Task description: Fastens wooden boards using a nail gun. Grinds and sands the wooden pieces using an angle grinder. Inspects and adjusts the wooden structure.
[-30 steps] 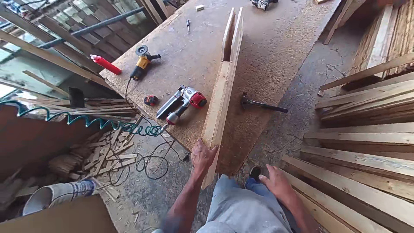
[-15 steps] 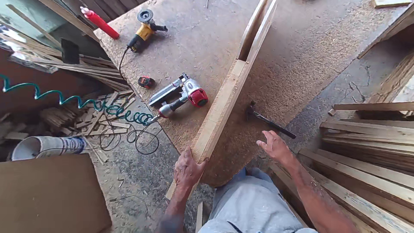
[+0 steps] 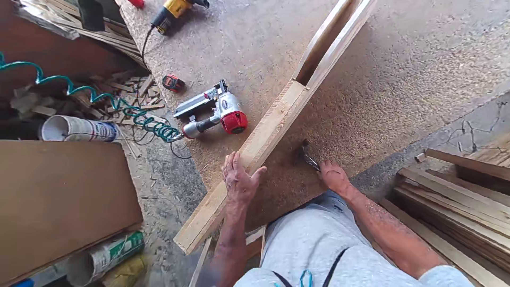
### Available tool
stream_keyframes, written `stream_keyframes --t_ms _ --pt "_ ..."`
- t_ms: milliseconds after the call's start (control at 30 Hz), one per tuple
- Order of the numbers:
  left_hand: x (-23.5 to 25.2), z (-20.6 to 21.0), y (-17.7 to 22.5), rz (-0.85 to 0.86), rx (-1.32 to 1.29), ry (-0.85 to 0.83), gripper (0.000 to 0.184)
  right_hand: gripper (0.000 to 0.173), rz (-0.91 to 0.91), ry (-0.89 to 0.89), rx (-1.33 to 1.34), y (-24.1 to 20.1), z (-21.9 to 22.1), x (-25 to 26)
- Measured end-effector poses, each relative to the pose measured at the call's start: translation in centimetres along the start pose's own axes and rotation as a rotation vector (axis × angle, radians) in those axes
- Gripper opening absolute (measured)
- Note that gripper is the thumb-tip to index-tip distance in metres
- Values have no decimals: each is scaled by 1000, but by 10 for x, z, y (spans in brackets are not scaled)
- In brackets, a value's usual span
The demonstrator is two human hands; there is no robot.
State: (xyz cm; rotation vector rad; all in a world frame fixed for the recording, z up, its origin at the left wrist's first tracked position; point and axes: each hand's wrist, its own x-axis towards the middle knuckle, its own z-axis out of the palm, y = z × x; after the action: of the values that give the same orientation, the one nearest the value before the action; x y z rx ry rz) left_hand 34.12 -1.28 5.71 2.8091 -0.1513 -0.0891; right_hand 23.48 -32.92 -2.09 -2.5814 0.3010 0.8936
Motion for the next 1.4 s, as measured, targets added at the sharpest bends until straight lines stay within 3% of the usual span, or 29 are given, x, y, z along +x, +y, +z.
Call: stream_keyframes --t_ms 67,200,300,433,500,600,733,800,933,1133,1200,1333,1400 --pt "19 11 23 -67 69 -28 115 45 -64 -88 -88 23 -20 8" --pt "51 29 51 -204 254 -62 115 39 -92 -81 -231 89 -80 37" --pt "54 33 51 -215 280 -35 112 47 -114 92 -213 119 -155 68" --pt "53 33 51 -221 285 -22 108 77 -397 691 -151 78 -292 119" --pt "52 34 50 -229 285 -19 107 85 -508 705 -258 52 -348 155" --pt "54 30 49 -227 264 -37 107 83 -665 521 -459 39 -389 206" --pt "58 24 44 -234 211 -77 107 83 -774 455 -510 49 -391 232" --pt "61 20 41 -234 193 -88 107 79 -745 455 -530 50 -390 228" --pt "52 10 16 -144 181 -135 104 86 -730 412 -540 64 -361 181" --pt "27 -4 -22 48 167 -133 94 92 -805 588 -521 90 -290 103" --pt "26 -5 -26 74 157 -166 94 92 -784 571 -548 93 -281 88" --pt "54 -28 -33 45 -24 -421 98 87 -695 375 -389 69 -303 75" --pt "91 -42 -42 29 -169 -483 89 77 -753 404 -215 31 -318 85"
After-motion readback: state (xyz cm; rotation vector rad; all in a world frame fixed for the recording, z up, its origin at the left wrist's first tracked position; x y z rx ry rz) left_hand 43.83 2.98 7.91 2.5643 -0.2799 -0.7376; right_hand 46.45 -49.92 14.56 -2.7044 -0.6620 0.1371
